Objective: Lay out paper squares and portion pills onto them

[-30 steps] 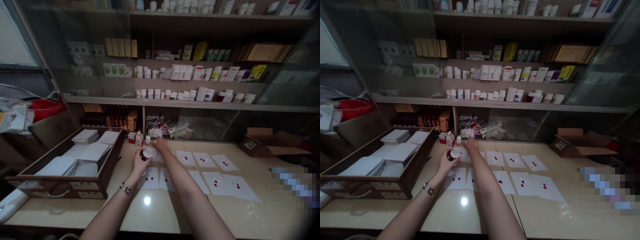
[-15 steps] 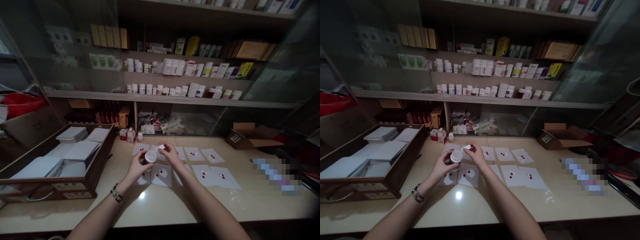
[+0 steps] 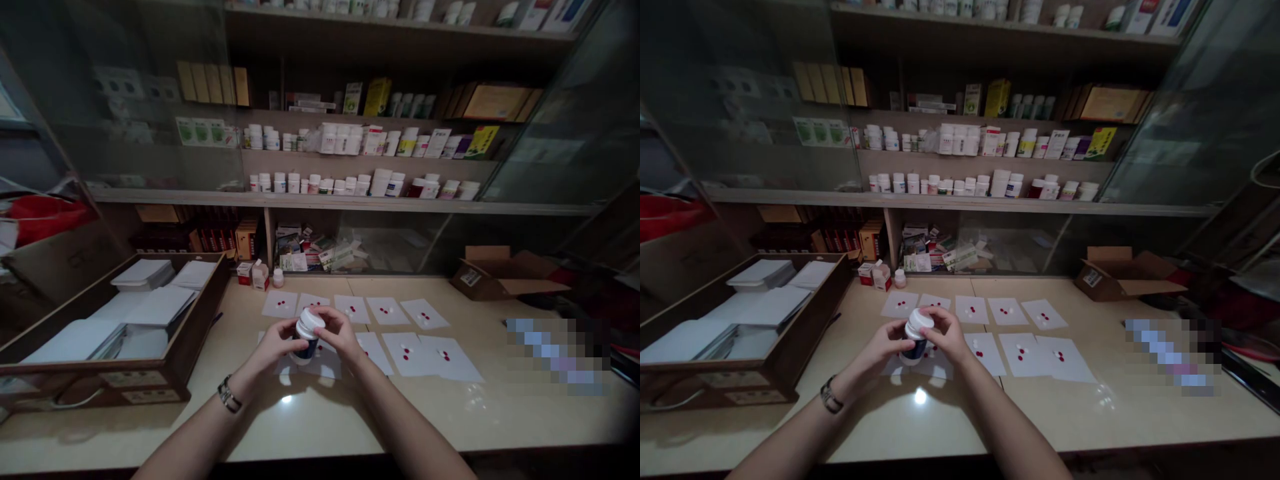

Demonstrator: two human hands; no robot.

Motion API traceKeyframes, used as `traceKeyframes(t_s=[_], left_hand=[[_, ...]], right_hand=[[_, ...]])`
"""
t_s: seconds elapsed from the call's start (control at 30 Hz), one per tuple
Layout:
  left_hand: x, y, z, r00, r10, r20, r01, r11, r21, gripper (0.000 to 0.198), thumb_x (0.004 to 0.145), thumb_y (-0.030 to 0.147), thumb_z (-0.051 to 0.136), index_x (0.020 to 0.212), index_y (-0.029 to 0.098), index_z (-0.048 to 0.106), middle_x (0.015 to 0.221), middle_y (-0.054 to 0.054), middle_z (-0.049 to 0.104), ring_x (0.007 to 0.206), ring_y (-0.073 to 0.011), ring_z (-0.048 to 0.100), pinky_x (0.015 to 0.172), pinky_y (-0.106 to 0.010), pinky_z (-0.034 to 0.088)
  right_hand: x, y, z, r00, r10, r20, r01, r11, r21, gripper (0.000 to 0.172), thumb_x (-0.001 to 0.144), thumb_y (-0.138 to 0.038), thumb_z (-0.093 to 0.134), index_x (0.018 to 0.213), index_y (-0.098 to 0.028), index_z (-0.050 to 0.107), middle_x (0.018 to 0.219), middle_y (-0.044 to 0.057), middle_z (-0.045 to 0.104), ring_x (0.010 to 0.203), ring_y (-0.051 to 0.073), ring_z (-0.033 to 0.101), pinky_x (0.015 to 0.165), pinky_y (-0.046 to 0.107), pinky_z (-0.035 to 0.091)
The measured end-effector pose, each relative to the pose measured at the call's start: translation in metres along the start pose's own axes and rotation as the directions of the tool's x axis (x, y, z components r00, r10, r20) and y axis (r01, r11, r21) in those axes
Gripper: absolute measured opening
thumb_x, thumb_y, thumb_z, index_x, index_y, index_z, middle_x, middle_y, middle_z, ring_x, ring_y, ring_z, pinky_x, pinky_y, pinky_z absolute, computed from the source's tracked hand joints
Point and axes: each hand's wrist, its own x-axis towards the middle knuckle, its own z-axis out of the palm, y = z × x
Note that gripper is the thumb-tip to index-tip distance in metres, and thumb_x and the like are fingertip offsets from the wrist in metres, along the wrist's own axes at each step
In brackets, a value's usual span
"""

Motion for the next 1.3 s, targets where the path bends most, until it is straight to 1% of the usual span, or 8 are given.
traceKeyframes(t_s=[0.2, 0.47, 0.67, 0.77, 0.87, 1.0, 1.17, 1.3], left_hand=[[-0.008, 0.005, 0.008, 0.994, -0.094, 0.058, 0.101, 0.986, -0.133, 0.053, 0.055, 0.029, 0.085, 0.102, 0.014, 0.068, 0.096, -0.009, 0.070, 0.085, -0.0200, 0.063, 0.079, -0.031, 0.046], [-0.008, 0.004, 0.009, 0.966, -0.160, 0.205, 0.204, 0.954, -0.218, 0.052, 0.053, 0.039, 0.085, 0.096, 0.014, 0.070, 0.088, -0.009, 0.070, 0.074, -0.0188, 0.062, 0.072, -0.031, 0.044], [-0.007, -0.008, 0.011, 0.979, -0.145, 0.142, 0.179, 0.946, -0.270, 0.045, 0.061, 0.045, 0.081, 0.088, 0.012, 0.069, 0.079, -0.008, 0.068, 0.065, -0.0161, 0.058, 0.066, -0.029, 0.042], [-0.009, -0.012, 0.015, 0.976, -0.131, 0.176, 0.186, 0.918, -0.349, 0.040, 0.065, 0.044, 0.080, 0.086, 0.011, 0.068, 0.075, -0.006, 0.066, 0.064, -0.0149, 0.058, 0.065, -0.028, 0.042], [-0.012, -0.014, 0.018, 0.961, -0.124, 0.247, 0.221, 0.881, -0.418, 0.042, 0.069, 0.047, 0.076, 0.090, 0.012, 0.068, 0.080, -0.008, 0.068, 0.071, -0.0194, 0.062, 0.071, -0.032, 0.044], [-0.012, -0.013, 0.019, 0.970, -0.080, 0.228, 0.176, 0.881, -0.440, 0.039, 0.067, 0.041, 0.079, 0.091, 0.012, 0.070, 0.079, -0.006, 0.068, 0.068, -0.0163, 0.060, 0.069, -0.029, 0.043], [-0.007, -0.009, 0.018, 0.987, -0.061, 0.148, 0.105, 0.945, -0.310, 0.051, 0.054, 0.031, 0.088, 0.098, 0.013, 0.070, 0.089, -0.008, 0.070, 0.078, -0.0174, 0.062, 0.073, -0.027, 0.043], [-0.003, -0.011, 0.013, 0.997, -0.055, 0.055, 0.067, 0.967, -0.246, 0.055, 0.049, 0.030, 0.090, 0.097, 0.013, 0.070, 0.097, -0.010, 0.070, 0.088, -0.0214, 0.063, 0.079, -0.030, 0.045]], right_hand=[[0.001, -0.009, -0.012, 0.993, -0.026, 0.116, 0.024, 1.000, 0.012, 0.032, 0.069, -0.045, 0.075, 0.092, -0.024, 0.073, 0.105, 0.008, 0.071, 0.106, 0.027, 0.062, 0.094, 0.042, 0.046], [-0.003, -0.017, -0.009, 0.981, 0.083, 0.174, -0.111, 0.981, 0.157, 0.036, 0.063, -0.048, 0.075, 0.091, -0.025, 0.074, 0.106, 0.007, 0.072, 0.100, 0.027, 0.064, 0.091, 0.040, 0.046], [-0.003, -0.019, -0.006, 0.983, 0.134, 0.124, -0.161, 0.954, 0.253, 0.032, 0.063, -0.043, 0.075, 0.089, -0.025, 0.074, 0.104, 0.007, 0.072, 0.101, 0.026, 0.064, 0.090, 0.040, 0.047], [-0.003, -0.019, -0.004, 0.978, 0.145, 0.152, -0.189, 0.921, 0.340, 0.029, 0.061, -0.038, 0.077, 0.086, -0.025, 0.075, 0.107, 0.007, 0.072, 0.100, 0.025, 0.063, 0.091, 0.039, 0.046], [-0.004, -0.018, -0.005, 0.969, 0.144, 0.202, -0.216, 0.888, 0.406, 0.028, 0.060, -0.035, 0.078, 0.086, -0.025, 0.076, 0.108, 0.006, 0.071, 0.101, 0.024, 0.063, 0.092, 0.037, 0.044], [-0.003, -0.014, -0.008, 0.964, 0.138, 0.227, -0.222, 0.890, 0.399, 0.029, 0.059, -0.038, 0.080, 0.085, -0.026, 0.075, 0.109, 0.005, 0.069, 0.100, 0.024, 0.061, 0.089, 0.036, 0.044], [-0.002, -0.008, -0.009, 0.975, 0.078, 0.207, -0.120, 0.973, 0.195, 0.049, 0.053, -0.042, 0.085, 0.096, -0.025, 0.068, 0.097, 0.001, 0.061, 0.086, 0.018, 0.058, 0.077, 0.028, 0.045], [-0.003, -0.010, -0.004, 0.980, 0.053, 0.190, -0.086, 0.982, 0.170, 0.071, 0.066, -0.063, 0.070, 0.123, -0.025, 0.055, 0.118, 0.008, 0.057, 0.107, 0.025, 0.054, 0.092, 0.036, 0.042]])
